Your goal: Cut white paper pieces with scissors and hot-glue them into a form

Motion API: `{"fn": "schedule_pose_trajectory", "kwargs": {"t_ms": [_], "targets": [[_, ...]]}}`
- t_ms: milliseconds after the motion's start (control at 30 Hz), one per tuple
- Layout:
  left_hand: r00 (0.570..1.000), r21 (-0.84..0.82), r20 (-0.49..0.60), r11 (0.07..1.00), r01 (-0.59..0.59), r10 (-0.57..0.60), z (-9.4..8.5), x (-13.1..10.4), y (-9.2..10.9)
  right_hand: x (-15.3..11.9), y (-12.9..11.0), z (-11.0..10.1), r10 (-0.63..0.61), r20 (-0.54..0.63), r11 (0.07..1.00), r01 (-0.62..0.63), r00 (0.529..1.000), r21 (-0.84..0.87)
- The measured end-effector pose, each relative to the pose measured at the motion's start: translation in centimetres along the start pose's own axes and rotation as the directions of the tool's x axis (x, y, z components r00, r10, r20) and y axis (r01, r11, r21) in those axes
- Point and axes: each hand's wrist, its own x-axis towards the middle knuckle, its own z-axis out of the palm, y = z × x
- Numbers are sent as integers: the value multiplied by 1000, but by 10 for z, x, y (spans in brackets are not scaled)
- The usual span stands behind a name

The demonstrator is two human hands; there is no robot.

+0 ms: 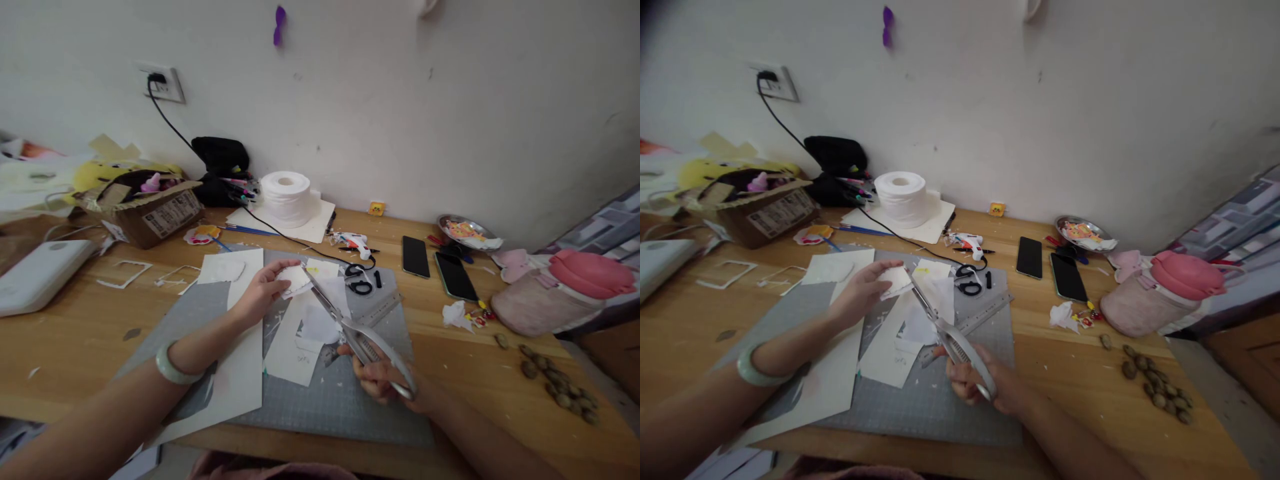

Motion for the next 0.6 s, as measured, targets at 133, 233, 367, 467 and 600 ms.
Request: {"fn": "schedule_pose_trajectory", "kwargs": {"t_ms": [133, 233, 367, 467, 600], "targets": [[1000, -14, 19, 1000, -9, 9, -3, 2, -4, -1, -3, 3, -13, -3, 1000, 13, 1000, -8], [1000, -27, 25, 1000, -10, 10, -4, 3, -4, -1, -4, 4, -12, -2, 1000, 12, 1000, -2], [1000, -34, 22, 999, -7, 8, -3, 3, -4, 0, -4, 3, 1, 9, 1000, -1, 1000, 25], [1000, -41, 23, 999, -11, 12, -4, 3, -3, 0, -4, 2, -4, 81, 993, -5, 997, 121], [1000, -32, 21, 999, -22, 23, -6, 5, -3, 0, -3, 0, -58, 133, 981, 33, 989, 189]]}}
